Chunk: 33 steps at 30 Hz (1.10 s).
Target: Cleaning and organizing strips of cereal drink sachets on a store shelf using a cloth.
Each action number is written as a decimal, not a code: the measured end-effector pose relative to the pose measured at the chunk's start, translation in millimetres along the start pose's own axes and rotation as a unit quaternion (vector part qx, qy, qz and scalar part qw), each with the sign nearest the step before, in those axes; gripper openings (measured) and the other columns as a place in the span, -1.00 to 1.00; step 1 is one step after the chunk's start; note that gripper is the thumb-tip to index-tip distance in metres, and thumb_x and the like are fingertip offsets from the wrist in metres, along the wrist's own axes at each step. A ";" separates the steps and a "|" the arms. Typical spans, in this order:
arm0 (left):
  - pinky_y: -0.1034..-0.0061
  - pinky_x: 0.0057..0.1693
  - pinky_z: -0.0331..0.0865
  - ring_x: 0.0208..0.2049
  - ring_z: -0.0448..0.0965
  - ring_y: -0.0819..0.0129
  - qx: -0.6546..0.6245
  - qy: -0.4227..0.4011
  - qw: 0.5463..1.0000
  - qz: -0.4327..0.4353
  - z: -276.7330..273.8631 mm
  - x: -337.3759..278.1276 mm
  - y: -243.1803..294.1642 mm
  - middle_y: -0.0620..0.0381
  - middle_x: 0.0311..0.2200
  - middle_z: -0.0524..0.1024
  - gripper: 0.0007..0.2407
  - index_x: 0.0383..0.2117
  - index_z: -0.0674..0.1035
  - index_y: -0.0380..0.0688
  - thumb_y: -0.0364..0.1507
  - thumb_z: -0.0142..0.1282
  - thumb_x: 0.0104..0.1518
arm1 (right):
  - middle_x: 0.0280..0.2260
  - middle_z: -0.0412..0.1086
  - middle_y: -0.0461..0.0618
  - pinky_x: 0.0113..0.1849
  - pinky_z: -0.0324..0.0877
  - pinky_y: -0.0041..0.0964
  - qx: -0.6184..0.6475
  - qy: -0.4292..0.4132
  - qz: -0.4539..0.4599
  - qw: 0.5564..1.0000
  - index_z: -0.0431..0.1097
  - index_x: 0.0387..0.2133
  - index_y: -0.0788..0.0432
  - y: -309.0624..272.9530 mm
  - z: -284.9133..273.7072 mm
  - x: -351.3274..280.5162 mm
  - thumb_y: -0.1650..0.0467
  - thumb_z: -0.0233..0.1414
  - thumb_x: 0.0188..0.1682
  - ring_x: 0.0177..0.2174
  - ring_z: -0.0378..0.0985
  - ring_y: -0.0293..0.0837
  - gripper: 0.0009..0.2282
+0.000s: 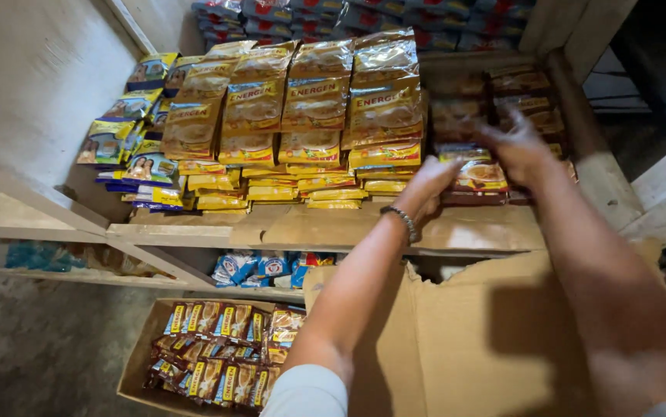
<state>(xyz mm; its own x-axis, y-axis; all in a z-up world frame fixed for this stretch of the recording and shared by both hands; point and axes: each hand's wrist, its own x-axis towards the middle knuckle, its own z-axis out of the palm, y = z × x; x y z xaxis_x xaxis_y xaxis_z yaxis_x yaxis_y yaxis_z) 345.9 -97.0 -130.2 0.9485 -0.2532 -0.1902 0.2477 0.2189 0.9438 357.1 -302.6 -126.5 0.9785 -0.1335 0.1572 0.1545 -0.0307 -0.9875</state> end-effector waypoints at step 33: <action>0.02 0.23 0.37 0.18 0.45 -0.09 0.469 0.022 0.880 0.078 34.5 87.9 8.5 -0.22 0.09 0.47 -0.56 0.09 0.46 -0.31 -0.24 0.02 0.15 | -0.08 0.38 0.55 0.01 0.45 0.15 -0.529 -0.087 0.036 0.843 0.33 0.20 -0.16 -82.5 59.9 -116.1 0.19 0.10 -0.03 0.01 0.50 0.41 -0.53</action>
<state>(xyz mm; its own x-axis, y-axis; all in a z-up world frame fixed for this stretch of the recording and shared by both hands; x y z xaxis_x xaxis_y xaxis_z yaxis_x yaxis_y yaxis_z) 424.5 -149.9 -129.6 0.9684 -0.2477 -0.0289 -0.1384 -0.6302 0.7640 238.9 -225.2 -63.9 0.9996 -0.0279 0.0021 -0.0244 -0.9078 -0.4186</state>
